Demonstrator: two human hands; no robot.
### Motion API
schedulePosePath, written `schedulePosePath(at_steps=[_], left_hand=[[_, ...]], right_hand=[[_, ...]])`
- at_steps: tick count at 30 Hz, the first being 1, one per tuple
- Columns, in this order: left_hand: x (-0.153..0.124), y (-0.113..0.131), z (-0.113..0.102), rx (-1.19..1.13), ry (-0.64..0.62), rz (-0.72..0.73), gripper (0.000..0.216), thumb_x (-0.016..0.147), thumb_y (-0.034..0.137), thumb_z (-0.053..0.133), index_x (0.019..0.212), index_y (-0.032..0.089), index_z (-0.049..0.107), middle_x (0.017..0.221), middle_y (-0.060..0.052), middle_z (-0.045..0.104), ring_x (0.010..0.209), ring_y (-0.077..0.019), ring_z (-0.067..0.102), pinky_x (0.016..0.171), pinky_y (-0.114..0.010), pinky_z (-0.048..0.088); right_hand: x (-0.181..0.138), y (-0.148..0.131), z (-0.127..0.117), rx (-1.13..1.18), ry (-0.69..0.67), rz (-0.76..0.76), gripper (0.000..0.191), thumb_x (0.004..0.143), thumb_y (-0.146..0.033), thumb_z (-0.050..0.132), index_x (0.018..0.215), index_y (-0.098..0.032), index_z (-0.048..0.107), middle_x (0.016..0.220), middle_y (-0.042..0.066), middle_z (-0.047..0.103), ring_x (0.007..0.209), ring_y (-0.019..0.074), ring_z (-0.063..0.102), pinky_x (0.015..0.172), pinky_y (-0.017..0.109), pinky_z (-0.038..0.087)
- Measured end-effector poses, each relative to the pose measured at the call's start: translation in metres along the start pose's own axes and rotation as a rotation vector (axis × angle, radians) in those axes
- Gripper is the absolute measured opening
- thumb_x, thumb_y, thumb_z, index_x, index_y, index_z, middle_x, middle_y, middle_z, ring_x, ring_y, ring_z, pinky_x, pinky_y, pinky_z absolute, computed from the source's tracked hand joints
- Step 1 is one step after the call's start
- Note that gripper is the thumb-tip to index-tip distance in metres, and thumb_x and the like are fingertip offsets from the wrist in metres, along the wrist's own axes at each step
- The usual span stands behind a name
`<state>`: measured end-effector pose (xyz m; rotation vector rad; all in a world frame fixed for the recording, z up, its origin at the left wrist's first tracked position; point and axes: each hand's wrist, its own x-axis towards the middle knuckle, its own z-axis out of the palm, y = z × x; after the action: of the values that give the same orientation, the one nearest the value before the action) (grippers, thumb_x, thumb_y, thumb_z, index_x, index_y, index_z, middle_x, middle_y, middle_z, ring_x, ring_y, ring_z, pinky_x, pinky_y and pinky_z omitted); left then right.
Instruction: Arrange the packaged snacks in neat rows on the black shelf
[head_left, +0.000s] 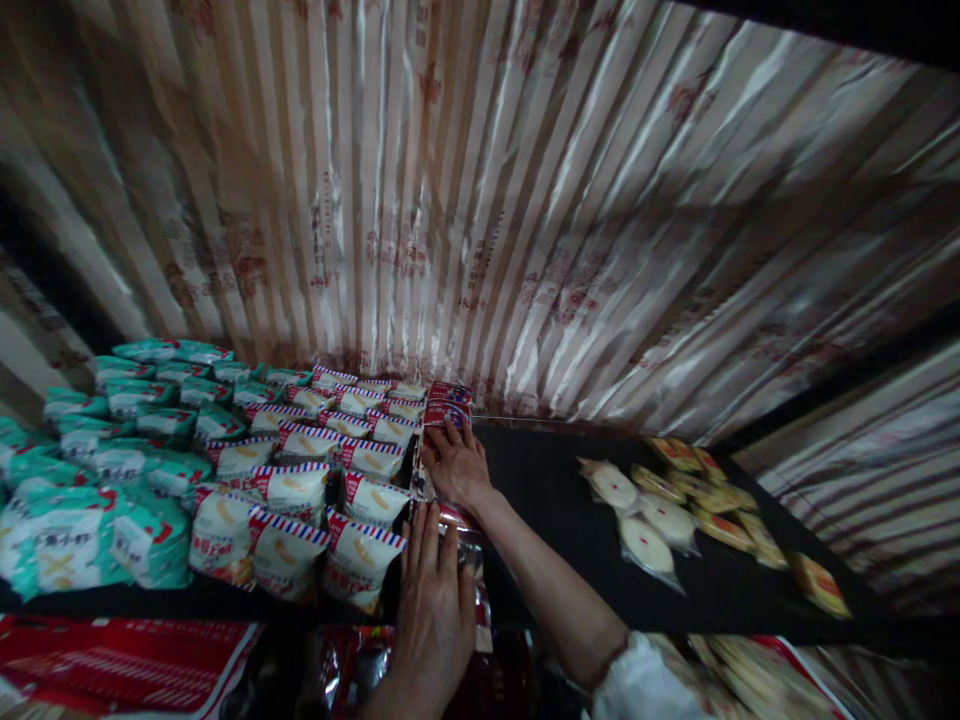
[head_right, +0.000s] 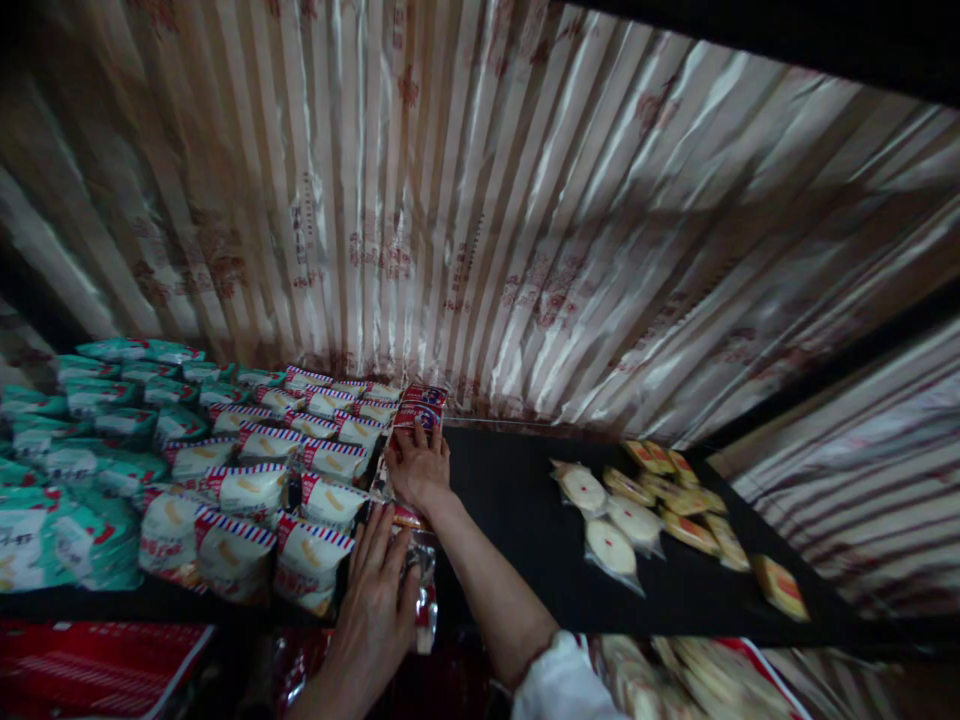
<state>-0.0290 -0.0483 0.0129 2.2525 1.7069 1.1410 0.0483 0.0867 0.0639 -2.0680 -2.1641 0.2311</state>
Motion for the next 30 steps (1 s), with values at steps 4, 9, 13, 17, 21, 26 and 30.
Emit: schedulePosePath(at_steps=[4,9,13,17,21,26,30], left_hand=[[0.000,-0.001,0.003,0.012,0.002,0.020,0.043,0.084,0.019,0.044,0.127,0.013,0.047,0.139,-0.016,0.041,0.134,-0.0289,0.027,0.103,-0.052,0.036],[0.002,0.000,0.002,0.057,0.017,0.023,0.042,0.082,0.017,0.045,0.123,0.011,0.050,0.139,-0.016,0.041,0.133,-0.0292,0.030,0.100,-0.047,0.041],[0.003,0.001,-0.002,0.071,-0.004,0.036,0.042,0.082,0.017,0.045,0.123,0.010,0.051,0.139,-0.017,0.040,0.133,-0.0293,0.029,0.101,-0.047,0.040],[0.004,0.003,-0.006,0.060,-0.032,0.013,0.039,0.083,0.019,0.044,0.121,0.012,0.054,0.141,-0.016,0.038,0.134,-0.0295,0.028,0.102,-0.047,0.039],[0.006,0.002,-0.007,0.065,-0.040,0.012,0.038,0.083,0.019,0.043,0.118,0.012,0.056,0.140,-0.017,0.039,0.133,-0.0299,0.031,0.101,-0.048,0.041],[0.007,0.002,-0.007,0.076,-0.011,0.032,0.040,0.082,0.017,0.043,0.120,0.011,0.054,0.136,-0.017,0.044,0.131,-0.0298,0.033,0.099,-0.047,0.043],[0.006,0.005,-0.015,0.053,0.004,0.058,0.038,0.084,0.018,0.043,0.119,0.010,0.054,0.133,-0.018,0.048,0.129,-0.0292,0.037,0.099,-0.048,0.043]], right_hand=[[0.000,0.000,0.000,0.016,-0.008,0.000,0.047,0.089,-0.049,0.034,0.131,-0.032,0.045,0.147,0.002,0.031,0.136,0.0292,0.016,0.104,0.044,0.018],[0.000,0.000,0.002,0.039,0.013,-0.007,0.046,0.089,-0.049,0.034,0.129,-0.032,0.046,0.146,0.002,0.032,0.136,0.0280,0.019,0.104,0.044,0.020],[0.001,0.002,0.001,0.053,0.010,-0.009,0.046,0.089,-0.051,0.033,0.130,-0.033,0.046,0.146,0.003,0.032,0.137,0.0285,0.016,0.105,0.044,0.016],[0.002,0.004,-0.007,0.049,-0.016,-0.002,0.050,0.089,-0.054,0.032,0.132,-0.033,0.045,0.147,0.006,0.030,0.138,0.0284,0.012,0.107,0.045,0.011],[0.002,0.007,-0.012,0.029,-0.008,-0.024,0.051,0.089,-0.054,0.033,0.132,-0.031,0.044,0.147,0.009,0.030,0.138,0.0273,0.014,0.107,0.047,0.010],[-0.002,0.009,-0.011,0.042,0.107,-0.071,0.048,0.089,-0.049,0.038,0.130,-0.027,0.048,0.144,0.011,0.036,0.137,0.0277,0.020,0.107,0.047,0.014],[-0.016,0.011,-0.012,0.138,0.275,-0.136,0.045,0.088,-0.043,0.042,0.126,-0.020,0.053,0.140,0.013,0.040,0.133,0.0278,0.028,0.105,0.046,0.025]])
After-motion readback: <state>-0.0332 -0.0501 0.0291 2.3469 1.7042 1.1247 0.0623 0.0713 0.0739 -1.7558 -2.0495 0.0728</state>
